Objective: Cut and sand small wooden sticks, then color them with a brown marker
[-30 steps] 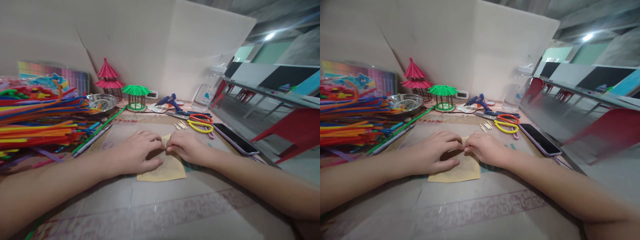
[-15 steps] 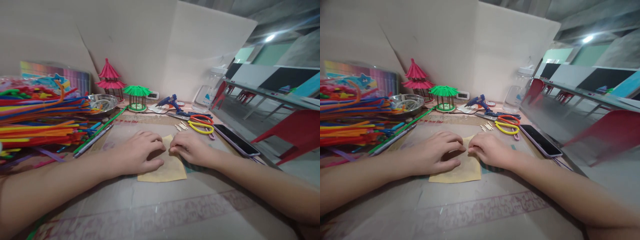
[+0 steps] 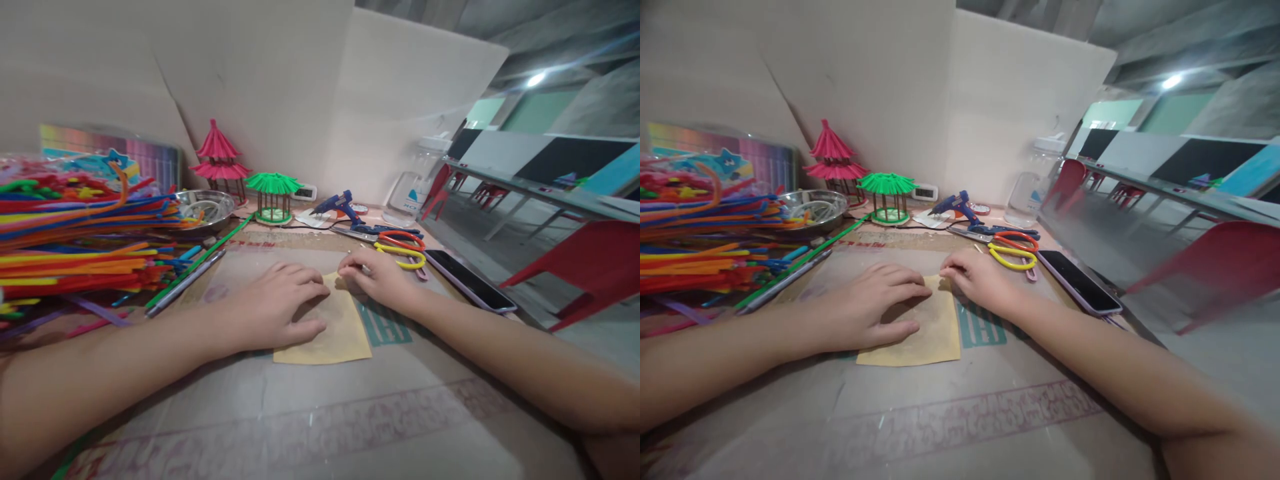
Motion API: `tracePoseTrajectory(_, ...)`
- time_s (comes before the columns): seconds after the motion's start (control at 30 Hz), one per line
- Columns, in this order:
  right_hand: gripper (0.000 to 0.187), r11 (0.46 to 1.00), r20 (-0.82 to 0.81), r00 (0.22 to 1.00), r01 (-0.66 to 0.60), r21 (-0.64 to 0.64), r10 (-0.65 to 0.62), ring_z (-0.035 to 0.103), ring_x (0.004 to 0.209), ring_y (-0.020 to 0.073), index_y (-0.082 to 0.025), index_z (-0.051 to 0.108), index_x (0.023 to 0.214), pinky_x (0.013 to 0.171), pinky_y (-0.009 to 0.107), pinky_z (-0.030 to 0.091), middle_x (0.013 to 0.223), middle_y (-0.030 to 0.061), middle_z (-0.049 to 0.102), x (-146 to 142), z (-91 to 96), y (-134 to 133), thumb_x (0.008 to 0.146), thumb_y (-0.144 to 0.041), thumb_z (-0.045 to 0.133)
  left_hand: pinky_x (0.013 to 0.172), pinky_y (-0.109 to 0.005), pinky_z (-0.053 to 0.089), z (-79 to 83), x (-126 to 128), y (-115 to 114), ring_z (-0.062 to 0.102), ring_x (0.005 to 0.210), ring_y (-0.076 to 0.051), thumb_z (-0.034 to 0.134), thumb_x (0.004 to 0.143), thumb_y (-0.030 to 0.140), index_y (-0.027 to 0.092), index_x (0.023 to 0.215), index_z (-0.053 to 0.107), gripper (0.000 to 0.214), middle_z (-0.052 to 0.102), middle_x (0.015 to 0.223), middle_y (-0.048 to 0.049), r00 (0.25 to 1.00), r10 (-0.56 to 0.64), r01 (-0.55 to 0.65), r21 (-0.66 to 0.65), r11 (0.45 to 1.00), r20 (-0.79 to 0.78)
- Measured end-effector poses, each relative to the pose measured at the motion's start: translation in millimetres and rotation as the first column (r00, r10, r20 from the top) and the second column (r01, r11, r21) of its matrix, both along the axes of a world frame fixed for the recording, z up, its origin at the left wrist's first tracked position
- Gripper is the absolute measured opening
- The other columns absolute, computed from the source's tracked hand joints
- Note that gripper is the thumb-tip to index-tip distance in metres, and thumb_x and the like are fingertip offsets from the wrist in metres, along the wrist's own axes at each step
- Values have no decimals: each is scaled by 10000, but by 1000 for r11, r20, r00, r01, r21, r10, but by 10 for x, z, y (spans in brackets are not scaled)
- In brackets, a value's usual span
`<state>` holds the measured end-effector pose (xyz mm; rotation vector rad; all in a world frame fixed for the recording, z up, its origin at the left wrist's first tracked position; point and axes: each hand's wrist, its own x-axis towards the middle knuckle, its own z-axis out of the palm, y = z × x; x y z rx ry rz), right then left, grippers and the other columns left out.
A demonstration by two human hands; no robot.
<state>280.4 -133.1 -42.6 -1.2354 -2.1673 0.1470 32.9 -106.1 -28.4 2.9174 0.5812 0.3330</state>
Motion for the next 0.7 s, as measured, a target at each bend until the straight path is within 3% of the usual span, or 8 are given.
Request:
tracePoseTrajectory(0.2,120,998,84,995,-53,-21,55,639,788,169,-177,725,864,738,276,452,821,45,729,-26,-26,128,934,-152,631,1081,-464,390,-3,5,19,577,1217,-302,618,901,450,201,1216,678,406,653,1308,-88,998,-44,44,2,999,32)
tracePoseTrajectory(0.37,128,999,180,984,0,33,-6,645,815,198,-158,732,866,753,300,445,829,74,737,3,-41,159,934,-147,624,1083,-470,394,4,18,17,583,1218,-302,623,900,453,195,1244,669,432,664,1303,-92,999,-31,31,-9,999,25)
tracePoseTrajectory(0.5,132,1000,106,994,3,-26,0,657,770,170,-181,740,883,711,268,448,814,44,745,20,-25,150,942,-168,622,1095,-468,384,3,13,16,570,1235,-296,621,905,451,198,1258,661,436,656,1324,-87,999,-36,37,-10,999,12)
tracePoseTrajectory(0.63,136,998,13,999,47,28,-47,667,793,178,-176,735,861,730,278,465,842,52,756,25,22,130,931,-144,622,1095,-466,384,12,6,10,568,1233,-295,615,910,455,188,1261,658,443,652,1325,-91,999,-31,32,-12,999,6)
tracePoseTrajectory(0.7,132,999,-6,1000,-8,39,8,661,787,175,-168,729,868,731,277,467,836,54,750,17,31,113,934,-142,617,1086,-465,389,17,8,8,567,1229,-298,613,911,456,189,1250,660,435,648,1329,-93,999,-36,36,-15,999,0)
